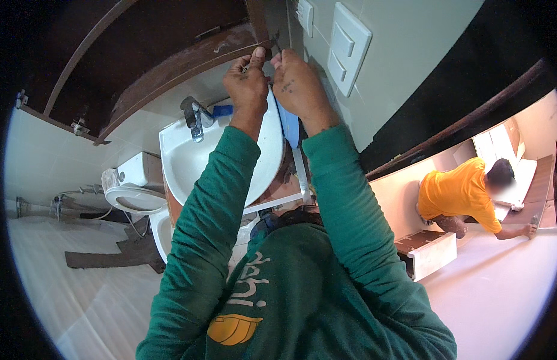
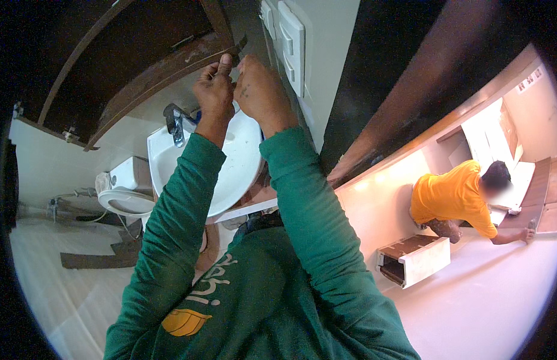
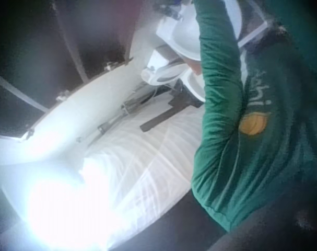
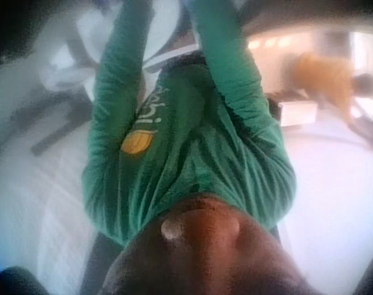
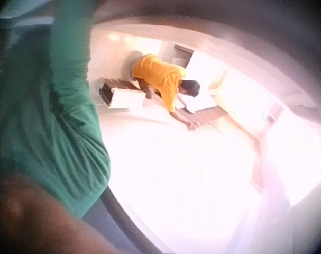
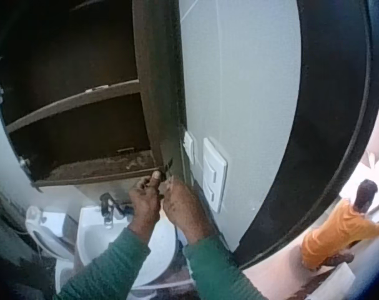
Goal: The person installs a wooden wall cabinet above a bathroom sink. They use a utility knife to pry and adjust the cabinet's position, then use a hammer to drive nails into the wall to secure it. The person repeatedly checks the alignment and tightens the fit throughout the process.
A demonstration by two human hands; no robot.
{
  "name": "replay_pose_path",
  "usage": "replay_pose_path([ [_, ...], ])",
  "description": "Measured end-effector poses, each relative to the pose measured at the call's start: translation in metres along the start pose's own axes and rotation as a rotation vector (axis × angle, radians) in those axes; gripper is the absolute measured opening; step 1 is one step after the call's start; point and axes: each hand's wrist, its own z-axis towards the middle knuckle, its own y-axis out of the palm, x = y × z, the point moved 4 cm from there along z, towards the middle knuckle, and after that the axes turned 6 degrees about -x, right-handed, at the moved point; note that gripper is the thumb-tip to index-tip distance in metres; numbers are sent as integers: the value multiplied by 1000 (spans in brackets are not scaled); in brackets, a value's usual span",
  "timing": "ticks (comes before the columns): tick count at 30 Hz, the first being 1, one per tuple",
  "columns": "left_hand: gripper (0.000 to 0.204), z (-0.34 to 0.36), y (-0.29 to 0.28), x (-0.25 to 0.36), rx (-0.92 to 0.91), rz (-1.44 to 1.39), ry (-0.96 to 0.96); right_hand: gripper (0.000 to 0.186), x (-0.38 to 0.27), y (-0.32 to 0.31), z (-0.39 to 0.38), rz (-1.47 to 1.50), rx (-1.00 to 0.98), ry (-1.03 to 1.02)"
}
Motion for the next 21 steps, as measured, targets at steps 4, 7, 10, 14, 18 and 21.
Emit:
replay_pose_path([
  [4, 27, -3, 1, 3, 13, 9, 32, 18, -3, -1, -6, -25, -75, 23],
  [7, 28, -3, 1, 5, 12, 2, 35, 18, -2, 1, -7, -11, -67, 28],
  [10, 29, -2, 1, 2, 11, -24, 29, 18, -2, 3, -7, -12, -72, 31],
  [14, 28, -3, -1, 4, -14, -37, -16, 19, -5, 1, -9, -11, -82, 22],
  [18, 29, 0, -3, 1, -17, -3, -26, 21, -5, 3, -10, -47, -77, 19],
  [21, 30, 1, -2, 1, -9, -71, 1, 21, -4, 6, -5, -67, -140, 98],
])
